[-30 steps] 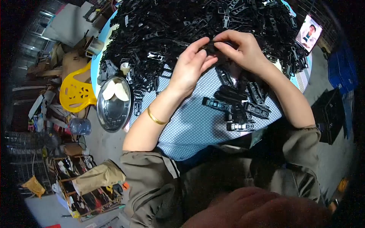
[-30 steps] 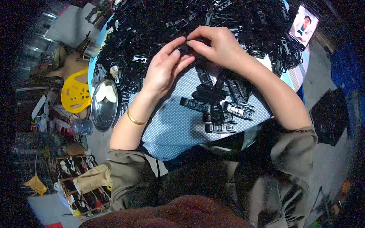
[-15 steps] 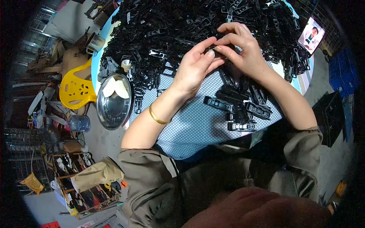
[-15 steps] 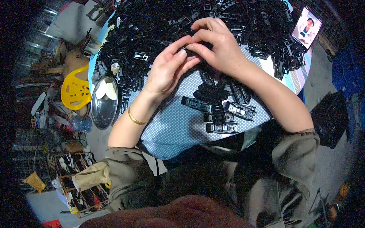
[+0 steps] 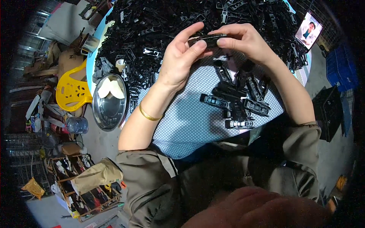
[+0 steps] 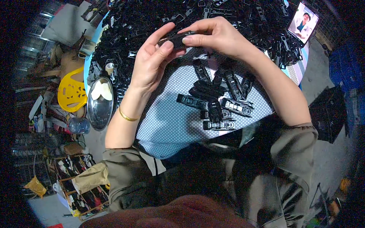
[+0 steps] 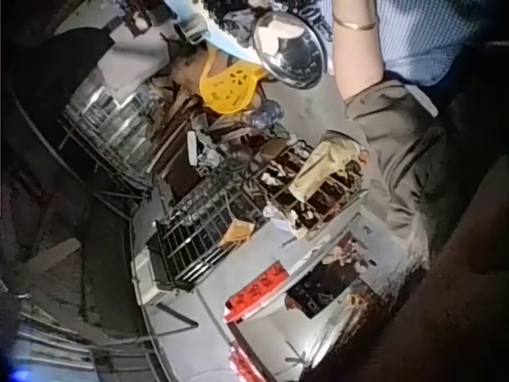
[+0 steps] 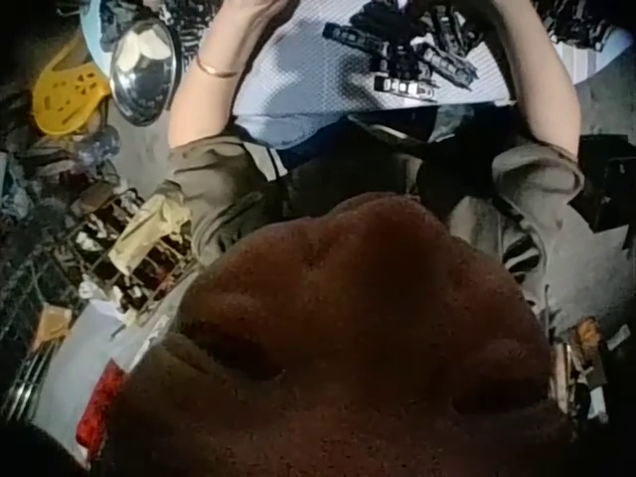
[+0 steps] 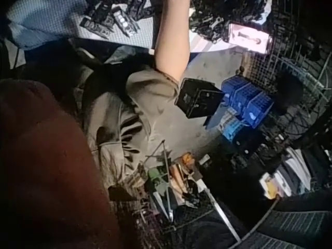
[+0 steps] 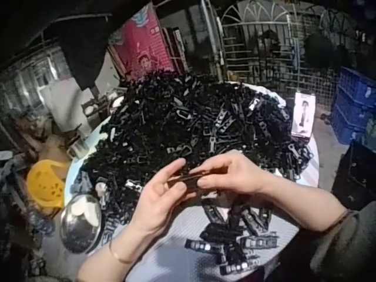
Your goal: Assembling small black plastic components by hand at a workstation.
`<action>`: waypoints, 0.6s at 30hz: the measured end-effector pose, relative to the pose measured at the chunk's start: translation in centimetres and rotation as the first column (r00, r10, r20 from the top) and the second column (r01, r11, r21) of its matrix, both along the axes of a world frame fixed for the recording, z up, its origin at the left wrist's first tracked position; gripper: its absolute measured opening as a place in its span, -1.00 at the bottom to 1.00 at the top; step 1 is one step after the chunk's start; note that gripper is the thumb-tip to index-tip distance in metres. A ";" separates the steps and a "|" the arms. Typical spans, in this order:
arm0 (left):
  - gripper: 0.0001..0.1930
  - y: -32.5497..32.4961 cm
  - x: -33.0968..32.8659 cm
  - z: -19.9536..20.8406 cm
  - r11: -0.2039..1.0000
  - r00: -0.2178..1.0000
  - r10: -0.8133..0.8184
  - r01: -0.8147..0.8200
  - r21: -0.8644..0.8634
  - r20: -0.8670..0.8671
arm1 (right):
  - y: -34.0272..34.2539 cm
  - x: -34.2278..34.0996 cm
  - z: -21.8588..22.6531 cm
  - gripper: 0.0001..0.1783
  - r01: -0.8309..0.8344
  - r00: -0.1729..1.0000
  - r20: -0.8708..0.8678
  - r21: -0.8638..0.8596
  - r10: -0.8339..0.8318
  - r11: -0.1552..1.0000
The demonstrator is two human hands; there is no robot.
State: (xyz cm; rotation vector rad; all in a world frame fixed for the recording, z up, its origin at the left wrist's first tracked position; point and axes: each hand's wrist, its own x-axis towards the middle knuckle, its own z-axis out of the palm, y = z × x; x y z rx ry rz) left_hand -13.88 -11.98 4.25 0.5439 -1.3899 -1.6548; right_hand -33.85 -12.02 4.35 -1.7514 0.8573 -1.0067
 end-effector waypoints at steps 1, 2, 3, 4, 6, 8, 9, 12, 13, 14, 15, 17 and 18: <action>-0.52 0.0 0.0 -0.1 1.000 1.000 -0.001 0.001 0.000 0.000 | 0.1 0.0 0.1 -0.65 0.000 1.000 0.001 -0.017 0.000 1.000; -0.52 0.0 -0.1 -0.3 1.000 1.000 -0.013 0.013 0.001 -0.017 | -0.2 -0.5 0.3 -0.65 0.017 1.000 -0.011 -0.005 -0.017 1.000; -0.52 0.0 -0.3 -0.4 1.000 0.999 -0.026 0.026 0.001 -0.033 | -0.6 -0.9 0.4 -0.63 0.034 0.999 -0.023 0.006 -0.033 0.999; -0.53 0.4 -0.5 -0.4 0.983 0.987 0.049 -0.021 -0.184 0.151 | -1.1 -0.9 0.1 -0.58 0.075 0.980 0.179 0.093 -0.091 0.993; -0.57 1.0 -0.8 -1.2 0.868 0.912 0.148 0.066 -0.493 0.383 | -1.8 -2.2 0.6 -0.63 0.245 0.966 0.072 0.053 -0.248 0.968; -0.59 2.3 -1.4 -1.4 0.824 0.850 0.146 0.178 -0.537 0.506 | -2.3 -3.0 0.1 -0.70 0.339 0.903 -0.186 -0.249 -0.388 0.907; -0.58 2.5 -1.6 -2.1 0.792 0.847 0.126 0.227 -0.567 0.516 | -2.1 -2.7 -0.7 -0.74 0.339 0.828 -0.285 -0.433 -0.484 0.835; -0.51 3.2 -1.6 -1.7 0.636 0.804 0.131 0.380 -0.672 0.579 | -1.6 -0.6 -2.2 -0.72 0.197 0.734 -0.370 -0.685 -0.569 0.701; -0.50 3.5 -1.5 -1.2 0.628 0.792 0.090 0.426 -0.652 0.604 | -1.2 0.0 -2.3 -0.70 0.143 0.667 -0.423 -0.735 -0.613 0.663; -0.51 3.5 -1.5 -1.3 0.600 0.805 0.087 0.428 -0.676 0.587 | -0.8 0.5 -2.3 -0.67 0.152 0.598 -0.498 -0.699 -0.628 0.699; -0.51 3.5 -1.7 -1.5 0.572 0.817 0.084 0.429 -0.699 0.570 | -1.0 0.5 -2.6 -0.67 0.152 0.597 -0.500 -0.698 -0.627 0.700; -0.55 3.3 -1.7 -1.7 0.608 0.825 0.115 0.382 -0.696 0.553 | -1.4 0.6 -2.9 -0.72 0.131 0.574 -0.467 -0.758 -0.672 0.639; -0.58 3.1 -1.7 -1.7 0.640 0.832 0.144 0.335 -0.692 0.536 | -1.4 0.6 -2.8 -0.77 0.145 0.578 -0.470 -0.746 -0.668 0.650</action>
